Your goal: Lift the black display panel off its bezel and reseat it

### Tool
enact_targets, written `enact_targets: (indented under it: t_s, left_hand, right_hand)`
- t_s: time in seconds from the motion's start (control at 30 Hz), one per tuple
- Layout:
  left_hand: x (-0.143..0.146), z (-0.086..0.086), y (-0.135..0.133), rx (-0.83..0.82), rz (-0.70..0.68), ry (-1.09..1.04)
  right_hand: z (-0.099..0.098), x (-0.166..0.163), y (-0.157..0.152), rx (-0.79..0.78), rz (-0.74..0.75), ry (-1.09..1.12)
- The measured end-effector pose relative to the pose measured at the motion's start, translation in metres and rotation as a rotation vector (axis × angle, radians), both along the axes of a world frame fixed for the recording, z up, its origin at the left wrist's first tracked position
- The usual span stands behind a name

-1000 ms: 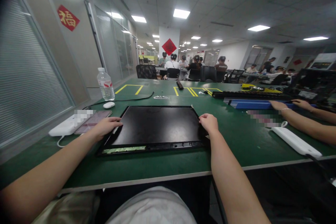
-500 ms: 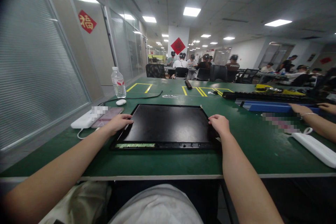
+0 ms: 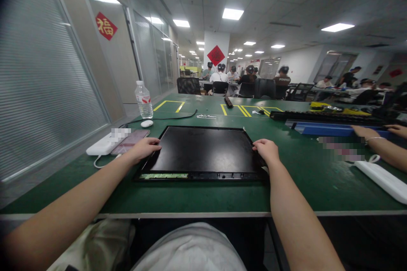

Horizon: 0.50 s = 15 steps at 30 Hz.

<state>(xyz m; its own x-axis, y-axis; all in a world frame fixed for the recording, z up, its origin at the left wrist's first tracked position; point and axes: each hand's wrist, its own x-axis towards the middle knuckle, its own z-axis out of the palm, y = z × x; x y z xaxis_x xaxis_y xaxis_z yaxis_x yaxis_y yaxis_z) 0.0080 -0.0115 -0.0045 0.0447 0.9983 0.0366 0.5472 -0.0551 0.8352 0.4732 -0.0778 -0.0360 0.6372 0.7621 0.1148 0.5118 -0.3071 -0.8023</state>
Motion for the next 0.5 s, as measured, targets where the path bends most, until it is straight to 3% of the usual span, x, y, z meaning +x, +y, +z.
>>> enact_targets:
  t_s: [0.5]
  left_hand:
    - [-0.016,-0.015,0.026,0.232,-0.157,0.435]
  right_hand:
    - [0.008,-0.008,-0.006,-0.036,-0.032,-0.076]
